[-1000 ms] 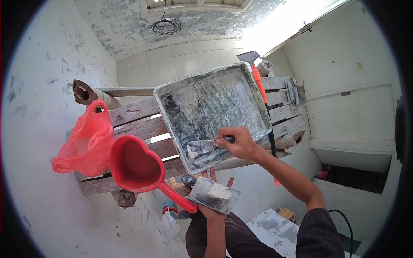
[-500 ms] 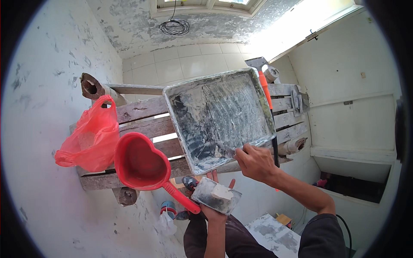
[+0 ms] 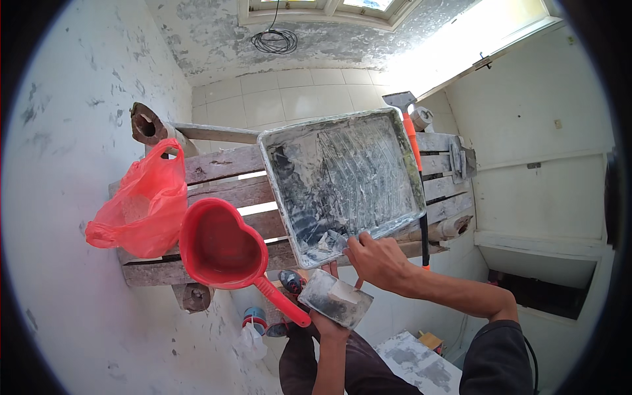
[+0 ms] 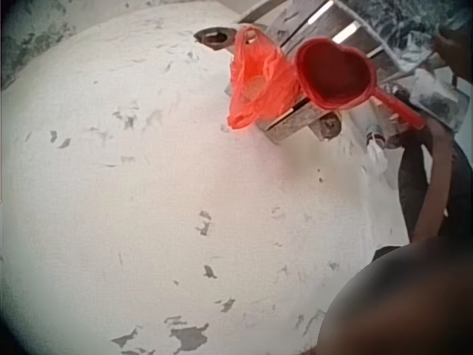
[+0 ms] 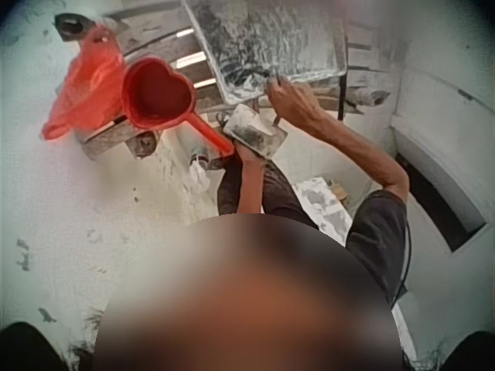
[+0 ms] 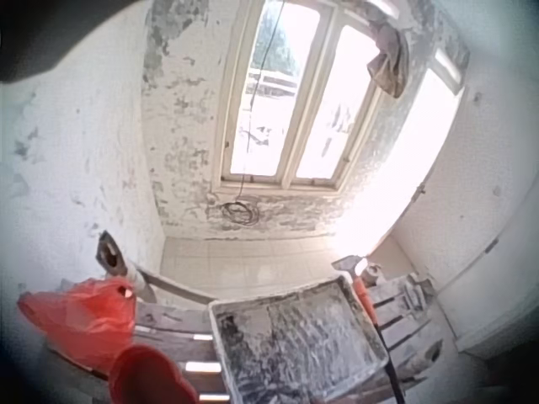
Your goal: Applying putty or plaster to a wall using a putty knife and a flat spreader blade.
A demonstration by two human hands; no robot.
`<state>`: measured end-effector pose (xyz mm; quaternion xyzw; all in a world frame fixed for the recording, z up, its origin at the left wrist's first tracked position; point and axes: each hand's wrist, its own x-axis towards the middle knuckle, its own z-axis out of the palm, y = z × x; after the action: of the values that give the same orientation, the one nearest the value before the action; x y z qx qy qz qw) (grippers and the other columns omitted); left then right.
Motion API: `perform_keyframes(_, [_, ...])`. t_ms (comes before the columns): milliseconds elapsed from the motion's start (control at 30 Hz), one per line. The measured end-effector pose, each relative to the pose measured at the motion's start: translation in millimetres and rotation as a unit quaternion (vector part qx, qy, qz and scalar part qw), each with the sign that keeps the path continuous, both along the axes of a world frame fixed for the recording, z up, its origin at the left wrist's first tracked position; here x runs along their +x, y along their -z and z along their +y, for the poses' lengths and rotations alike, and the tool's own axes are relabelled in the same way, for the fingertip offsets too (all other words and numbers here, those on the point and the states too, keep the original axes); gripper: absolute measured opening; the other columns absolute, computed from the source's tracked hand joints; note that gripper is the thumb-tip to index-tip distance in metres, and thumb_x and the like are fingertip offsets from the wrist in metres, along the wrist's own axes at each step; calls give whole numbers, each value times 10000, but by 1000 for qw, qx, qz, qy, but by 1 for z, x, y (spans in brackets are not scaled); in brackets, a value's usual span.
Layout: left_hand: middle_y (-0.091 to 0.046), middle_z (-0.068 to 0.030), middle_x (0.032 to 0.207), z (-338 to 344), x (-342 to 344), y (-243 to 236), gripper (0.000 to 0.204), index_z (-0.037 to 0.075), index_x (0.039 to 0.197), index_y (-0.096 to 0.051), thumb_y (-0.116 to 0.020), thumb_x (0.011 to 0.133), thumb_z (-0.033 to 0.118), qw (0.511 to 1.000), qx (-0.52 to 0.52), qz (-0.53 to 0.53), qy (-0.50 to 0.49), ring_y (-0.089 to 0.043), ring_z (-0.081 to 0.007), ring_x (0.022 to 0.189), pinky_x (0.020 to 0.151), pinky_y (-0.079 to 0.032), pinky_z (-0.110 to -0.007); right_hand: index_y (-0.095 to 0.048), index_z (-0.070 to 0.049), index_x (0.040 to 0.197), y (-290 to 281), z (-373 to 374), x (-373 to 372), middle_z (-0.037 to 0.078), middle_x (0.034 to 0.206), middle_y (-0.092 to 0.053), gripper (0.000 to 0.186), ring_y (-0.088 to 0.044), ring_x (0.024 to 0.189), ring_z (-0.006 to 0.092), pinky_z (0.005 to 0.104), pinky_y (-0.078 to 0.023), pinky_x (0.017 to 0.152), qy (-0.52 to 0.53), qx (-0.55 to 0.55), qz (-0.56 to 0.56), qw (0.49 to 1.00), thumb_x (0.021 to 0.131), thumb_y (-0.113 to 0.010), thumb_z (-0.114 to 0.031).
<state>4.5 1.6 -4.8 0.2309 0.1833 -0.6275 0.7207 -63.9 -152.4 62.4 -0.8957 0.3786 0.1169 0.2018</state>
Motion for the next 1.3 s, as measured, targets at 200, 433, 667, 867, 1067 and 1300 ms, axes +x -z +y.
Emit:
perform_keyframes(200, [-222, 26, 1599, 3, -2, 2, 711, 218, 1519, -258, -276, 940, 631, 1000, -4, 11, -6, -168, -146, 1481, 1129, -178, -664, -589, 14, 893, 2, -1, 9, 168, 760, -602, 237, -623, 583, 343, 421, -506, 505, -8, 26, 3, 1000, 935, -579, -218])
perform_keyframes(433, [-291, 24, 1572, 2, -2, 2, 671, 197, 1498, -317, -286, 952, 585, 1000, -5, 18, -10, -196, -151, 1473, 1134, -187, -644, -589, 9, 851, 3, -2, 8, 171, 732, -612, 244, -618, 580, 344, 432, -508, 513, 24, 41, -45, 998, 924, -585, -223])
perform_keyframes(667, [-284, 1, 1575, -2, -5, 1, 656, 178, 1506, -296, -291, 972, 557, 997, 22, 64, -22, -287, -222, 1441, 1125, -285, -554, -582, -1, 828, 0, -5, 11, 147, 694, -597, 233, -620, 612, 340, 433, -509, 528, 3, 38, -71, 997, 922, -580, -215])
perform_keyframes(867, [-253, -12, 1580, -7, -6, -4, 668, 135, 1494, -301, -337, 958, 532, 994, -54, 79, -51, -126, -171, 1489, 1120, -256, -615, -581, -8, 798, -7, -10, 10, 146, 661, -578, 232, -611, 606, 334, 439, -493, 546, 29, 56, -95, 993, 911, -598, -211])
perform_keyframes(1067, [-213, 3, 1598, -10, -6, -9, 645, 232, 1504, -274, -296, 960, 579, 998, -34, 24, -39, -127, -184, 1489, 1115, -197, -679, -651, 2, 833, -41, -16, -10, 173, 726, -646, 183, -626, 614, 316, 392, -481, 558, 86, 124, -149, 977, 882, -645, -175])
perform_keyframes(1300, [-333, -41, 1539, 20, -11, -46, 551, 180, 1448, -369, -299, 989, 476, 985, 85, 138, -55, -250, -211, 1450, 1100, -245, -688, -682, 7, 1026, -97, 8, -50, 43, 813, -655, 188, -505, 671, 51, 223, -408, 594, 261, 248, -296, 885, 908, -646, -135])
